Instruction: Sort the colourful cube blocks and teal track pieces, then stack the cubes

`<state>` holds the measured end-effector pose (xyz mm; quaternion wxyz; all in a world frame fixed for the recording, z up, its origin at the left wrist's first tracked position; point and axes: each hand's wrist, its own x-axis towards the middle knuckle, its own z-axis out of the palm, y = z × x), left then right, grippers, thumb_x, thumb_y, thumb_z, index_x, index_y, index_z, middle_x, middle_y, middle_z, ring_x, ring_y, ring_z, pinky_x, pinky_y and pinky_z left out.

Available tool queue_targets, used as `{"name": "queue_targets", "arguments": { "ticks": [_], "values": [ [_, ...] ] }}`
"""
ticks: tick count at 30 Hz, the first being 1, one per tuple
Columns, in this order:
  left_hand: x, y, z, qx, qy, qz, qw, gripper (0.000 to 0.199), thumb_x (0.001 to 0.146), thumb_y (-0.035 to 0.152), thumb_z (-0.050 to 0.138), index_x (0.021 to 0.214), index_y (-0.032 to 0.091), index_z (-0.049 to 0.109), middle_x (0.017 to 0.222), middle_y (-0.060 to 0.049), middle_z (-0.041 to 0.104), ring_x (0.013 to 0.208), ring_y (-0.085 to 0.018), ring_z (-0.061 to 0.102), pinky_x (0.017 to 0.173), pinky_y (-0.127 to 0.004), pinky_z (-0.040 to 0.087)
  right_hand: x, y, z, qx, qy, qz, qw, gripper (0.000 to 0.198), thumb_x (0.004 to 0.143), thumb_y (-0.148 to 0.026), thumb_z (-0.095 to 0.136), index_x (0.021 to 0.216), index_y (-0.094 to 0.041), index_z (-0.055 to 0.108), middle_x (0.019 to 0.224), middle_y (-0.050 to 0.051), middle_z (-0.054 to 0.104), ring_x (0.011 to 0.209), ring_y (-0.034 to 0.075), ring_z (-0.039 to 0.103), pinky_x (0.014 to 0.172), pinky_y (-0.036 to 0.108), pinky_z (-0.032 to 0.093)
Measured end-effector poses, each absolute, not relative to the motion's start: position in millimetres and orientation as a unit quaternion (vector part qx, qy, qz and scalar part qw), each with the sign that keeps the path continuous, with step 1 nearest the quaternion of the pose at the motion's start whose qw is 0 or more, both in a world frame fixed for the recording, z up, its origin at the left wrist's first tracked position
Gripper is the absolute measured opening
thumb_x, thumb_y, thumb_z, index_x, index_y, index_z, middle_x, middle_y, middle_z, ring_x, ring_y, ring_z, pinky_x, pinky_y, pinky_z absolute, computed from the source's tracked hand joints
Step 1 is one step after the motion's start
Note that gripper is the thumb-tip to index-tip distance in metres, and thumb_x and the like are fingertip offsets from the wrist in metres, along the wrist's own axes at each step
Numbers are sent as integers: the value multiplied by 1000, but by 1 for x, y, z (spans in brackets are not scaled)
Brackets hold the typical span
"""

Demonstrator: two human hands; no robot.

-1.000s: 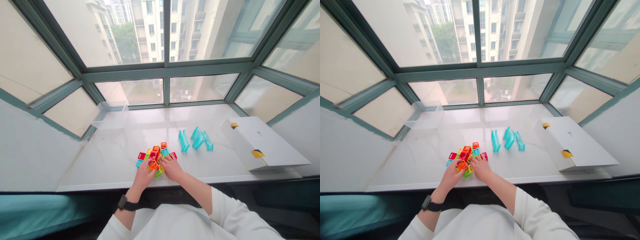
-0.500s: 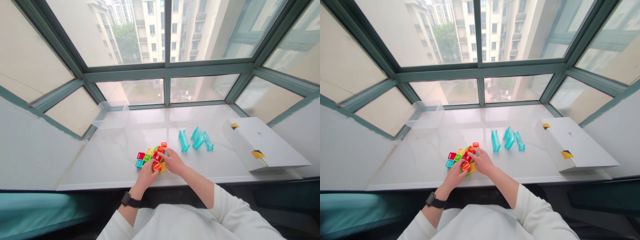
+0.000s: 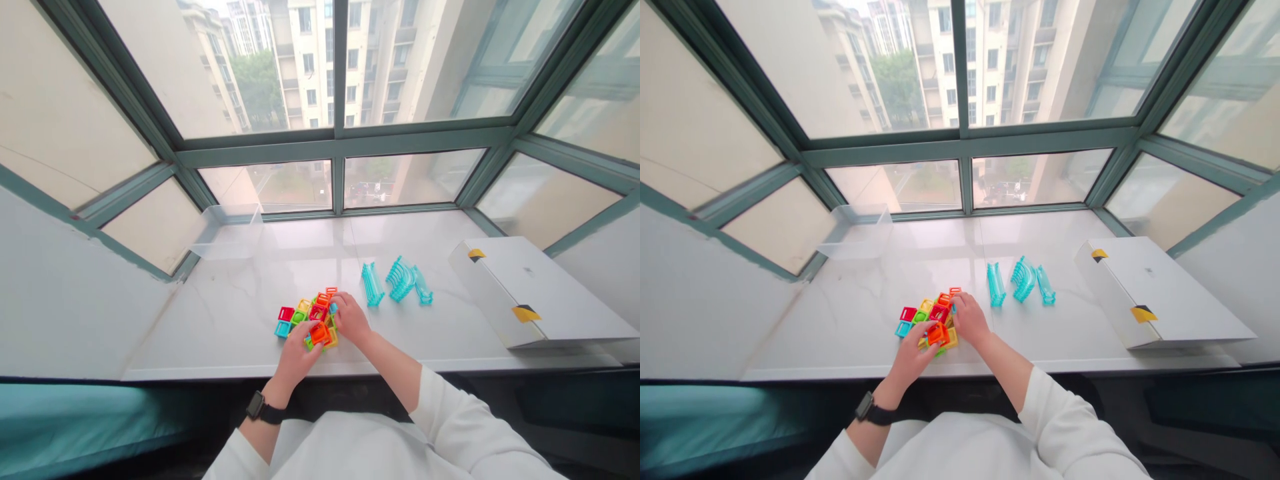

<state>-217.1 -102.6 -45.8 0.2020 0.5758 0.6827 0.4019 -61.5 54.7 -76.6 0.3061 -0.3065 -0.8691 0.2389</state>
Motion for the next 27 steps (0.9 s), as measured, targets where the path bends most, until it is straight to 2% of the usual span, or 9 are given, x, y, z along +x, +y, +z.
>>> {"name": "queue_targets", "arguments": {
  "ticks": [2, 4, 10, 15, 27],
  "values": [
    [-214, -96, -46, 579, 685, 400, 187, 44, 87, 24, 67, 131, 25, 64, 128, -9, 72, 120, -27, 68, 105, -46, 55, -50, 47, -79, -296, -875, 239, 301, 39, 82, -2, 53, 109, -22, 73, 120, 11, 67, 115, 27, 59, 105, 45, 50],
    [-209, -90, -49, 581, 691, 389, 184, 44, 88, 28, 68, 131, 25, 64, 127, -9, 73, 118, -27, 70, 104, -45, 57, -40, 40, -82, -264, -897, 231, 269, 31, 83, -6, 57, 104, -22, 75, 117, 11, 68, 114, 29, 59, 104, 47, 48],
    [-202, -82, -65, 603, 700, 360, 128, 46, 87, 23, 65, 133, 24, 61, 128, -11, 72, 119, -29, 69, 106, -50, 56, -24, 37, -88, -217, -922, 226, 226, 39, 83, -24, 73, 122, -24, 73, 136, 12, 63, 132, 33, 53, 116, 53, 40],
    [-204, -82, -67, 605, 711, 346, 88, 48, 88, 16, 60, 135, 23, 59, 132, -11, 70, 124, -29, 66, 109, -50, 54, -18, 43, -98, -193, -925, 240, 223, 42, 79, -33, 85, 119, -25, 75, 142, 12, 61, 138, 34, 50, 120, 55, 37],
    [-205, -72, -69, 611, 737, 280, 73, 52, 90, 12, 58, 141, 25, 57, 137, -11, 66, 126, -29, 64, 106, -46, 56, -10, 52, -106, -170, -911, 290, 238, 39, 80, -43, 85, 115, -29, 79, 140, 9, 63, 136, 35, 52, 120, 58, 36]
  ]
}}
